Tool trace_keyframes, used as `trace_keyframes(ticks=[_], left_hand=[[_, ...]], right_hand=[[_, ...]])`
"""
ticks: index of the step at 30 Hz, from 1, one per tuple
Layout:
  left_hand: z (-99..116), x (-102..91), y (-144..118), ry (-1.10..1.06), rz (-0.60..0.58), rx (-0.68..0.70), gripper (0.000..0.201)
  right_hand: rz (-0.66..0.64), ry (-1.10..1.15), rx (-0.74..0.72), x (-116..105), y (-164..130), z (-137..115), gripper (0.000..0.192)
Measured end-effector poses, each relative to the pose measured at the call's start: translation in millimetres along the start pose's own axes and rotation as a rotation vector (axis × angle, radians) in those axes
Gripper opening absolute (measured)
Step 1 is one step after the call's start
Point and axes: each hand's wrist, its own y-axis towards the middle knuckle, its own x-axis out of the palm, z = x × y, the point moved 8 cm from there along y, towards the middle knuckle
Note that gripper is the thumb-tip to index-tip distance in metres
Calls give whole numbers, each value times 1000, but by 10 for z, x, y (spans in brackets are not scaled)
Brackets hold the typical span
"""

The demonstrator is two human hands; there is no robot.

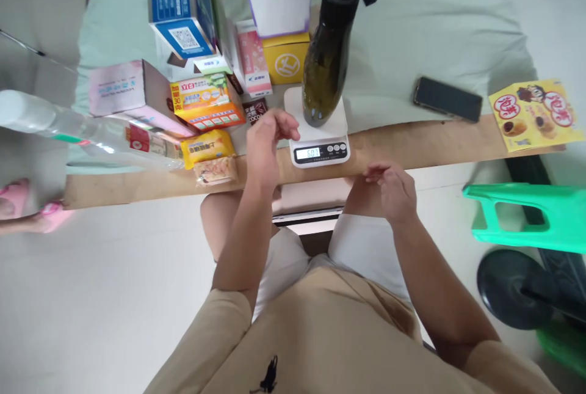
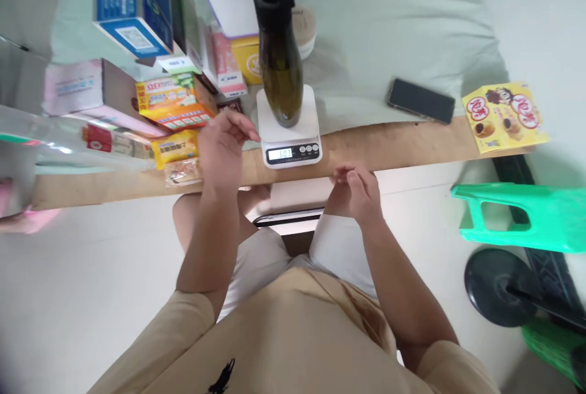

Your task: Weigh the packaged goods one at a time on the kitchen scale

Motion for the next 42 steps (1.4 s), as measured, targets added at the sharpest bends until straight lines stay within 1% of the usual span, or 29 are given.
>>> trace_keyframes(ticks=[3, 5, 7, 9, 12, 14, 16, 19, 21, 24, 29, 32, 35, 37, 39, 42], left_hand=[[-45, 32, -183, 153, -51, -19, 56], [-120, -25, -402, 204, -34, -71, 57], [-268, -128, -701, 198, 22, -180, 59], [-435, -220, -1055, 192, 71, -292, 63], [-597, -291, -1554, 209, 78, -391, 66], [-643, -336, -1805, 224, 69, -449, 67], [-642, -393, -1964, 246, 66, -497, 66], [-585, -465, -2032, 292, 62, -536, 61], [-554, -467, -1992, 317, 43, -553, 57], [-538, -410, -1849, 324, -5, -569, 51], [-503, -350, -1493, 304, -49, -523, 43], [-429, -352, -1221, 290, -45, -459, 39], [-354, -327, -885, 273, -26, -382, 40], [-313, -273, -623, 254, -23, -302, 47], [-292, -197, -360, 227, -30, -215, 58], [-321, -44, -36, 180, -79, -139, 72]], right_hand=[[-24, 76, 28, -37, -76, 58, 42], [-39, 84, 29, -104, -142, 81, 42], [-41, 77, 19, -192, -211, 103, 44], [-29, 75, 23, -287, -279, 148, 46], [-15, 71, 54, -405, -375, 251, 48], [-21, 62, 77, -456, -426, 319, 48], [-34, 57, 105, -489, -461, 378, 47], [-39, 48, 142, -526, -475, 418, 45], [-27, 39, 159, -540, -455, 396, 45], [-20, 19, 173, -502, -375, 288, 45], [-54, -6, 170, -250, -90, -4, 42], [-81, 5, 139, -29, 153, -198, 42], [-145, 25, 48, 247, 424, -414, 48], [-196, 25, -26, 449, 598, -545, 57], [-249, 11, -79, 659, 753, -638, 66], [-302, 38, -105, 946, 929, -696, 77]])
